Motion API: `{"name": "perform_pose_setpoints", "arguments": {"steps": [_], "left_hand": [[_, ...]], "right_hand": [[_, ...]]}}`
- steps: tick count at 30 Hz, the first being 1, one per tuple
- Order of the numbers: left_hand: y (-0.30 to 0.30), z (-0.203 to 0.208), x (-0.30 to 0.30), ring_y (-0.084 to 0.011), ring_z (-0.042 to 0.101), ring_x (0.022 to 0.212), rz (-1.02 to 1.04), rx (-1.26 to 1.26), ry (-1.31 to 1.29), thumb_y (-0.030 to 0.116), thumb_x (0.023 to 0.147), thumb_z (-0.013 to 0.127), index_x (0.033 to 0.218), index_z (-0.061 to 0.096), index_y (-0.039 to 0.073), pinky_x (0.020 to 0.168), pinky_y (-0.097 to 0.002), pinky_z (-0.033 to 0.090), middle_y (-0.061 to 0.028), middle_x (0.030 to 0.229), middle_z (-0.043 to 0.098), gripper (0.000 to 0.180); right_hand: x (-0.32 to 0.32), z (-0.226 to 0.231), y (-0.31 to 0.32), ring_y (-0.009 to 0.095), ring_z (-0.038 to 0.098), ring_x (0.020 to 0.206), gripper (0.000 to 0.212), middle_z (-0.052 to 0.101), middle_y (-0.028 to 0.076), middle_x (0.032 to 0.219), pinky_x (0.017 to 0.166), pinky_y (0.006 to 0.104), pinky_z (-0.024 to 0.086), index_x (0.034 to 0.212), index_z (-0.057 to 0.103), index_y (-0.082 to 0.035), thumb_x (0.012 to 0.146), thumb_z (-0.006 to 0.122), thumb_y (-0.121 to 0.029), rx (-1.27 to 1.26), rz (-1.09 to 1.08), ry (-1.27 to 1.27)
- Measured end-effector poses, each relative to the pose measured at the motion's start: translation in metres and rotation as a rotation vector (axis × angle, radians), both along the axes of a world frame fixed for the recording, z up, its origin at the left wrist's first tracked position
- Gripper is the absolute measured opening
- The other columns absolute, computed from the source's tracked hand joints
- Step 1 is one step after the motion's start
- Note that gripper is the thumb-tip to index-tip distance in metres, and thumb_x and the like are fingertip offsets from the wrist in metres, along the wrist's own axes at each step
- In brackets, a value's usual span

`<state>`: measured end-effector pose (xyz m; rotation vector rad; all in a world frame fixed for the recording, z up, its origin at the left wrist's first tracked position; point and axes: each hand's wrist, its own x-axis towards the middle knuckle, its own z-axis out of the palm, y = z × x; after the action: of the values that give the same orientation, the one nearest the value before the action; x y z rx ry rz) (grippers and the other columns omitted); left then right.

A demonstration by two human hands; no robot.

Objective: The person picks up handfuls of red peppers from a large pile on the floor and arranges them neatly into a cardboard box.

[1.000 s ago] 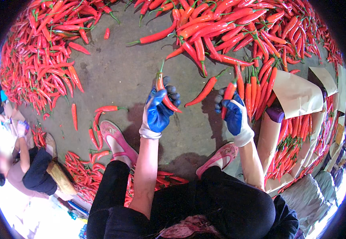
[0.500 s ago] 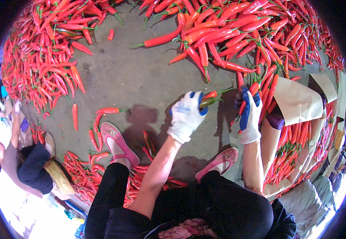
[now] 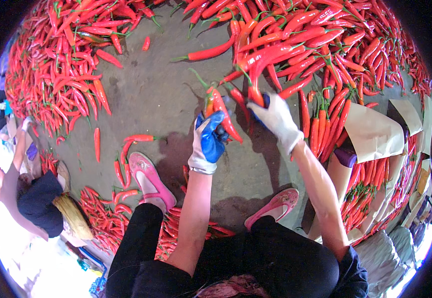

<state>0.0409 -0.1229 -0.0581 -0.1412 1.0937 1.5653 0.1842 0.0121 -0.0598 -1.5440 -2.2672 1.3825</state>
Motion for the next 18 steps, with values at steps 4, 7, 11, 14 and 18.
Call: {"name": "perform_pose_setpoints", "arguments": {"steps": [4,7,11,14,18], "left_hand": [[-0.050,-0.024,-0.028,-0.0225,0.064,0.089,0.105,0.192,-0.315,0.016,0.087,0.063,0.129,0.051,0.002,0.079,-0.0332,0.055,-0.0127,0.107,0.065,0.046],[-0.055,-0.020,-0.035,-0.0233,0.064,0.095,0.244,0.139,-0.295,0.014,0.086,0.065,0.120,0.056,0.004,0.078,-0.0382,0.056,-0.0107,0.112,0.064,0.037],[-0.051,-0.005,-0.046,-0.0266,0.065,0.090,0.263,0.079,-0.204,0.020,0.088,0.062,0.117,0.057,0.005,0.082,-0.0439,0.055,-0.0120,0.103,0.065,0.033],[-0.050,-0.004,-0.054,-0.0264,0.064,0.089,0.215,0.076,-0.142,0.019,0.088,0.061,0.118,0.056,0.004,0.081,-0.0430,0.055,-0.0114,0.105,0.065,0.034],[-0.046,0.000,-0.054,-0.0214,0.063,0.084,0.110,-0.017,0.030,0.014,0.086,0.062,0.120,0.055,0.004,0.074,-0.0376,0.054,-0.0083,0.098,0.064,0.035]], "right_hand": [[0.023,0.015,-0.043,0.014,0.066,0.068,0.028,0.069,0.010,0.081,0.058,0.0279,0.050,0.099,0.065,-0.001,0.090,0.064,-0.027,-1.065,-0.323,0.381],[0.048,0.019,-0.053,0.016,0.067,0.072,0.027,0.069,0.009,0.088,0.061,0.0282,0.051,0.104,0.063,-0.002,0.088,0.067,-0.023,-0.888,-0.484,0.451],[0.058,0.012,-0.054,0.031,0.065,0.085,0.049,0.066,0.013,0.097,0.076,0.0414,0.051,0.114,0.063,-0.009,0.069,0.077,-0.023,0.183,0.108,0.111],[0.027,0.043,-0.044,0.032,0.063,0.090,0.054,0.063,0.012,0.096,0.079,0.0419,0.051,0.121,0.060,-0.013,0.069,0.073,-0.019,0.265,0.446,-0.115],[0.016,0.037,-0.040,0.031,0.063,0.092,0.053,0.061,0.012,0.101,0.080,0.0424,0.050,0.124,0.057,-0.015,0.074,0.069,-0.021,0.272,0.672,-0.314]]}}
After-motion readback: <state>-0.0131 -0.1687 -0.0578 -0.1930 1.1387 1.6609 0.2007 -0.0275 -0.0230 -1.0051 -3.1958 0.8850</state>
